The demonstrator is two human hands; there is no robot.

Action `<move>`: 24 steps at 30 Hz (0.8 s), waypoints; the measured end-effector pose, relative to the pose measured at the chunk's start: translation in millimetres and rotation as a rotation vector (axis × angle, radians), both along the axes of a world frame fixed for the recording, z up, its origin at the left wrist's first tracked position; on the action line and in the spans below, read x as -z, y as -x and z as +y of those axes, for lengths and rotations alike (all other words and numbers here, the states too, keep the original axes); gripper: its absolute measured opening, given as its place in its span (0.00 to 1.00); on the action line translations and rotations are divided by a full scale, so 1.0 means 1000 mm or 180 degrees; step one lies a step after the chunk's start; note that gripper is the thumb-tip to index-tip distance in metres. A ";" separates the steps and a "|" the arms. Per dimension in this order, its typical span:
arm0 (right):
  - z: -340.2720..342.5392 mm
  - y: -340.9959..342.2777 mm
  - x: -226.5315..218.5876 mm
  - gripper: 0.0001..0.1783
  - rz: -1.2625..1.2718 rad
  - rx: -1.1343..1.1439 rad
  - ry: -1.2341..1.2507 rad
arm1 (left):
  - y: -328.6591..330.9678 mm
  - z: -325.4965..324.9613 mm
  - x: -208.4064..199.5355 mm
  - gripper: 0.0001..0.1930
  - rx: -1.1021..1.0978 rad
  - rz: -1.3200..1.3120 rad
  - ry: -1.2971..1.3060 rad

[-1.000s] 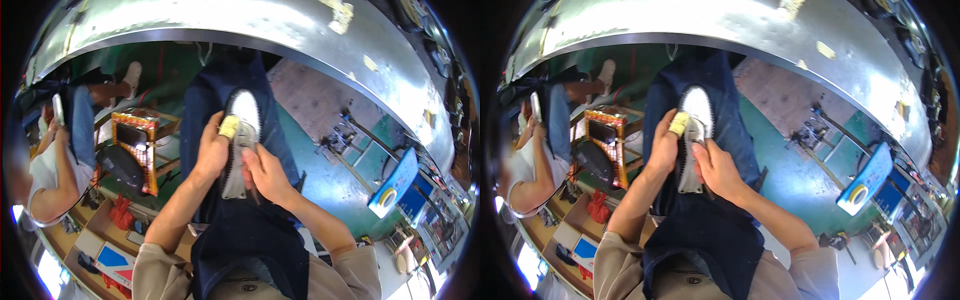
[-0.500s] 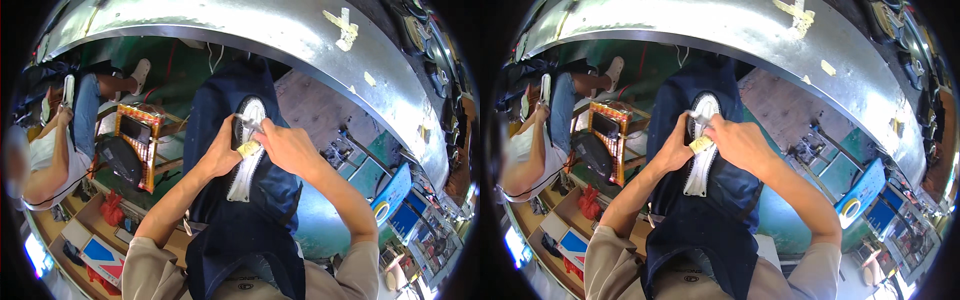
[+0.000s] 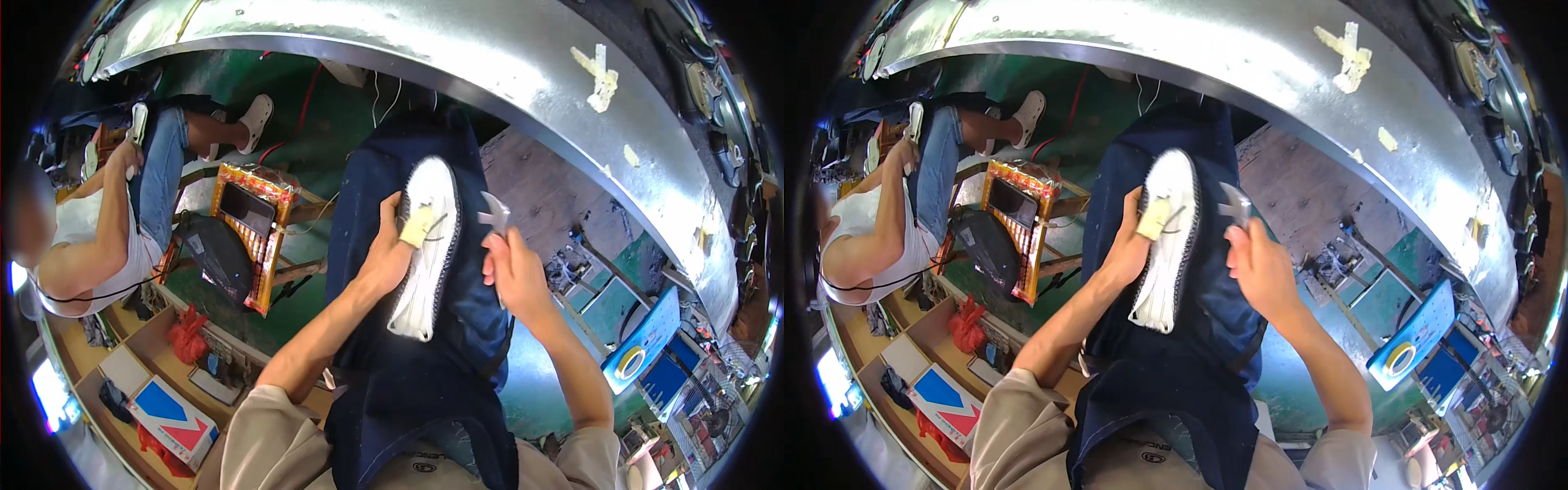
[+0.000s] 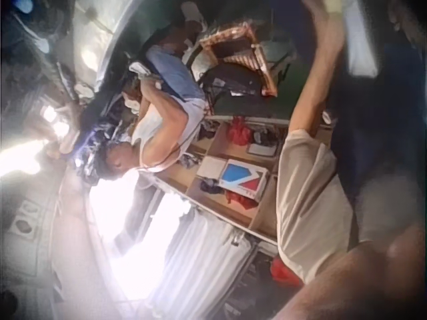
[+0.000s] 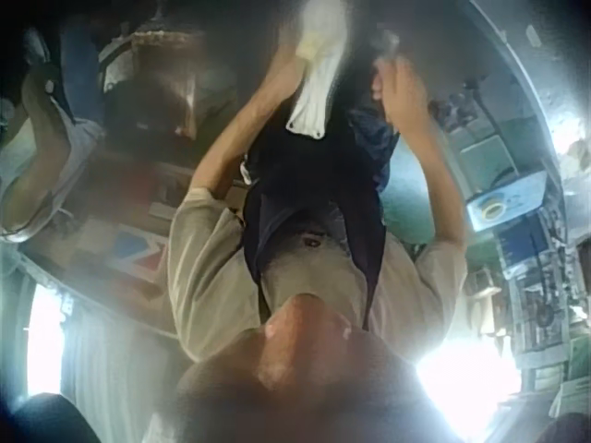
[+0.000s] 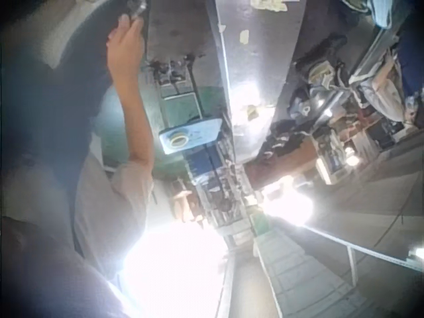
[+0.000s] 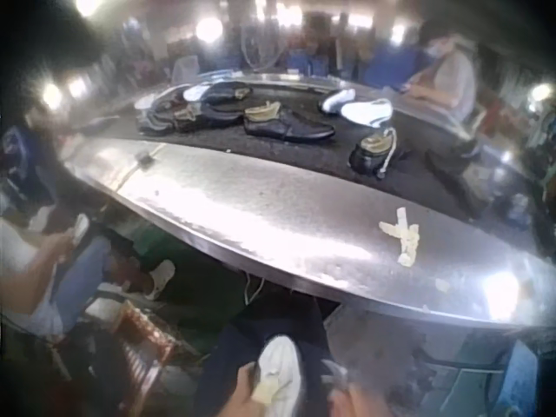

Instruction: Lasting shoes on a production line using lasting pliers and a hammer.

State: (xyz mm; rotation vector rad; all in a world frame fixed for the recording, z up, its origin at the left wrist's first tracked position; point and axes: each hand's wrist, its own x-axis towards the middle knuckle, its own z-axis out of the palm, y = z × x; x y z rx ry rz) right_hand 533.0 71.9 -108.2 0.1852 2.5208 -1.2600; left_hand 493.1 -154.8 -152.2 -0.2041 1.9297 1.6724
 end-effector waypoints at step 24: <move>0.009 0.003 -0.087 0.20 0.0076 -0.0592 0.0622 | -0.002 0.004 -0.092 0.28 -0.1373 -0.1869 -0.1817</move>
